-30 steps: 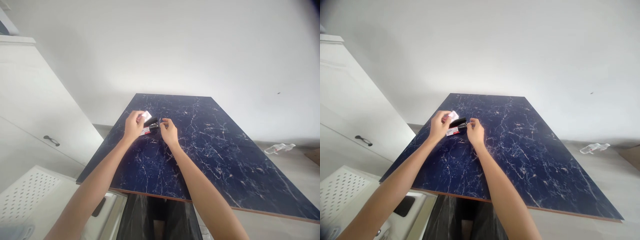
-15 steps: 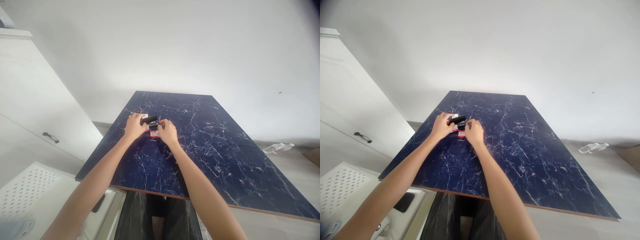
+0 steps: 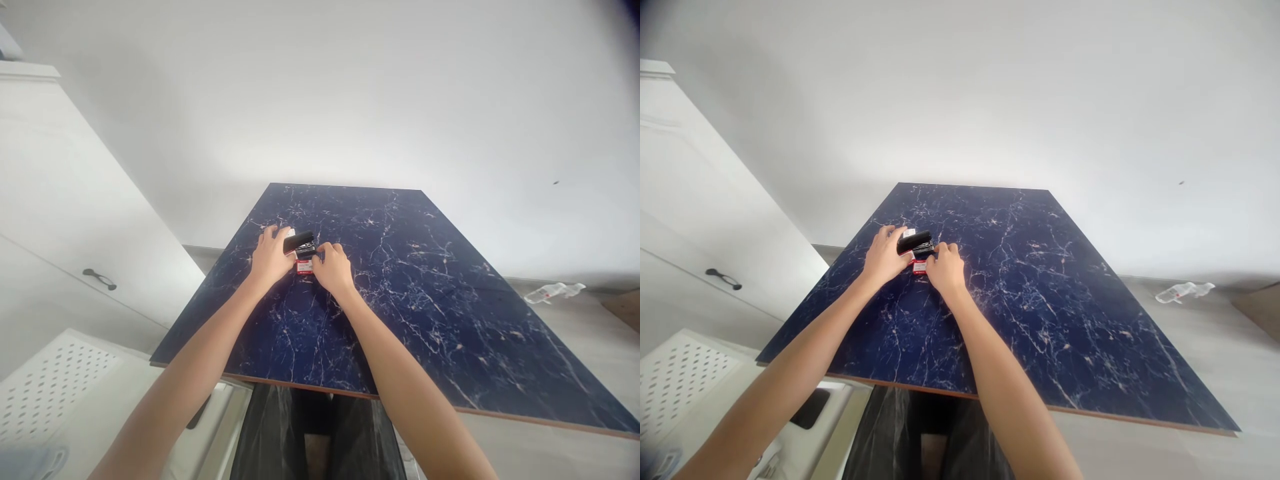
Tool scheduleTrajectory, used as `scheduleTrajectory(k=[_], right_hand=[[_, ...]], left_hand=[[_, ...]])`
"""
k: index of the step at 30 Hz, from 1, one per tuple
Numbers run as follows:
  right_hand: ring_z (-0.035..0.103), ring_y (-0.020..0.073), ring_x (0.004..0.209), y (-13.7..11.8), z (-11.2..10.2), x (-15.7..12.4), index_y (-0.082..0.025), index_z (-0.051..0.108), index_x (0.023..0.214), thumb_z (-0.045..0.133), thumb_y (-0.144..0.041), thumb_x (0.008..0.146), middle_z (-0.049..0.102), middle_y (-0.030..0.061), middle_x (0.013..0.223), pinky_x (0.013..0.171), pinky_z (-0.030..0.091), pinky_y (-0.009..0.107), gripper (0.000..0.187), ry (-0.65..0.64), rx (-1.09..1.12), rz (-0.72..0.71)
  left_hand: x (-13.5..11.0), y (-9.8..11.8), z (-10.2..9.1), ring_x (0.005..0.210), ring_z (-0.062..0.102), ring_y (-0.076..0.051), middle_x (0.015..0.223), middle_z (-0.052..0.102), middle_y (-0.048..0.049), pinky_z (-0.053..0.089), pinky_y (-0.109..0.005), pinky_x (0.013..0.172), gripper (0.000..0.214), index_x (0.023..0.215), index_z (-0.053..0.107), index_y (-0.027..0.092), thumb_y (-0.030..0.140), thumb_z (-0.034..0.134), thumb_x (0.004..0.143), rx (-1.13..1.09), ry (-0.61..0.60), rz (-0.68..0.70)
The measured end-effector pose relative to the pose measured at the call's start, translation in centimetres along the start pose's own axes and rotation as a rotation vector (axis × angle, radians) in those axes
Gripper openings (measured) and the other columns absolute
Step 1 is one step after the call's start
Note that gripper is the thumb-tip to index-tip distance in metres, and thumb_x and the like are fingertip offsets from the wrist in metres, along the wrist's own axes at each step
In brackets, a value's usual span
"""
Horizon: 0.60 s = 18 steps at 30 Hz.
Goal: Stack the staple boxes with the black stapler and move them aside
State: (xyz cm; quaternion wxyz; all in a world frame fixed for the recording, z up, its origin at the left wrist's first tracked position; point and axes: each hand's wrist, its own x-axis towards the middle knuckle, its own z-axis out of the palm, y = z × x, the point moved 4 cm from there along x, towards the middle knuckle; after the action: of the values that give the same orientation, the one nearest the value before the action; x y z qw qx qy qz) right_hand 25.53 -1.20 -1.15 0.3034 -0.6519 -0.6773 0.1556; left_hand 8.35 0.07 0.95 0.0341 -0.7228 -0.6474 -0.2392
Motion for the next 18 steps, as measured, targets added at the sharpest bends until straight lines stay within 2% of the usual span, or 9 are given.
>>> scheduleTrajectory(k=[2,5,8,11,14,18], right_hand=[[0.065,0.0254,0.100,-0.10,0.04,-0.03,-0.019,0.062,0.115,0.050,-0.026,0.093,0.059,0.0121,0.119,0.091,0.051,0.038,0.026,-0.007,0.007,-0.006],[0.065,0.0251,0.100,-0.21,0.22,-0.08,-0.019,0.063,0.115,0.049,-0.025,0.093,0.059,0.0120,0.119,0.092,0.051,0.038,0.026,-0.011,0.023,-0.026],[0.067,0.0255,0.099,-0.16,0.40,-0.14,-0.020,0.061,0.120,0.050,-0.024,0.092,0.056,0.0134,0.126,0.092,0.052,0.040,0.030,0.017,0.059,-0.029],[0.067,0.0270,0.101,0.02,0.46,-0.23,-0.020,0.053,0.133,0.050,-0.024,0.091,0.048,0.0160,0.140,0.095,0.052,0.046,0.043,0.075,0.101,-0.004],[0.066,0.0293,0.107,-0.01,0.59,-0.32,-0.021,0.049,0.138,0.049,-0.025,0.091,0.043,0.0175,0.145,0.097,0.051,0.050,0.048,0.081,0.116,0.000],[0.064,0.0316,0.114,-0.22,0.67,-0.48,-0.019,0.048,0.139,0.049,-0.025,0.091,0.041,0.0186,0.147,0.099,0.050,0.049,0.048,0.058,0.102,0.005]], left_hand=[[0.01,-0.04,-0.08,0.132,0.049,-0.036,0.151,0.044,-0.0110,0.055,-0.048,0.098,0.062,0.141,0.053,0.029,0.021,0.065,0.081,-0.010,-0.016,-0.009],[0.08,-0.32,-0.25,0.131,0.050,-0.036,0.150,0.044,-0.0111,0.054,-0.047,0.098,0.057,0.134,0.057,0.028,0.014,0.060,0.079,-0.042,0.022,-0.037],[0.20,-0.59,-0.17,0.124,0.054,-0.037,0.140,0.050,-0.0145,0.055,-0.049,0.095,0.054,0.128,0.059,0.026,0.010,0.059,0.076,-0.075,0.019,-0.045],[0.26,-0.74,0.12,0.115,0.056,-0.039,0.125,0.056,-0.0176,0.055,-0.050,0.089,0.047,0.121,0.061,0.022,0.012,0.060,0.075,-0.073,-0.048,-0.054],[0.28,-0.76,0.09,0.113,0.055,-0.040,0.120,0.059,-0.0183,0.053,-0.052,0.086,0.039,0.119,0.061,0.021,0.017,0.058,0.080,-0.003,-0.026,-0.044],[0.41,-0.70,0.39,0.111,0.054,-0.042,0.112,0.067,-0.0169,0.047,-0.057,0.091,0.031,0.118,0.062,0.022,0.025,0.056,0.087,0.097,-0.011,0.024]])
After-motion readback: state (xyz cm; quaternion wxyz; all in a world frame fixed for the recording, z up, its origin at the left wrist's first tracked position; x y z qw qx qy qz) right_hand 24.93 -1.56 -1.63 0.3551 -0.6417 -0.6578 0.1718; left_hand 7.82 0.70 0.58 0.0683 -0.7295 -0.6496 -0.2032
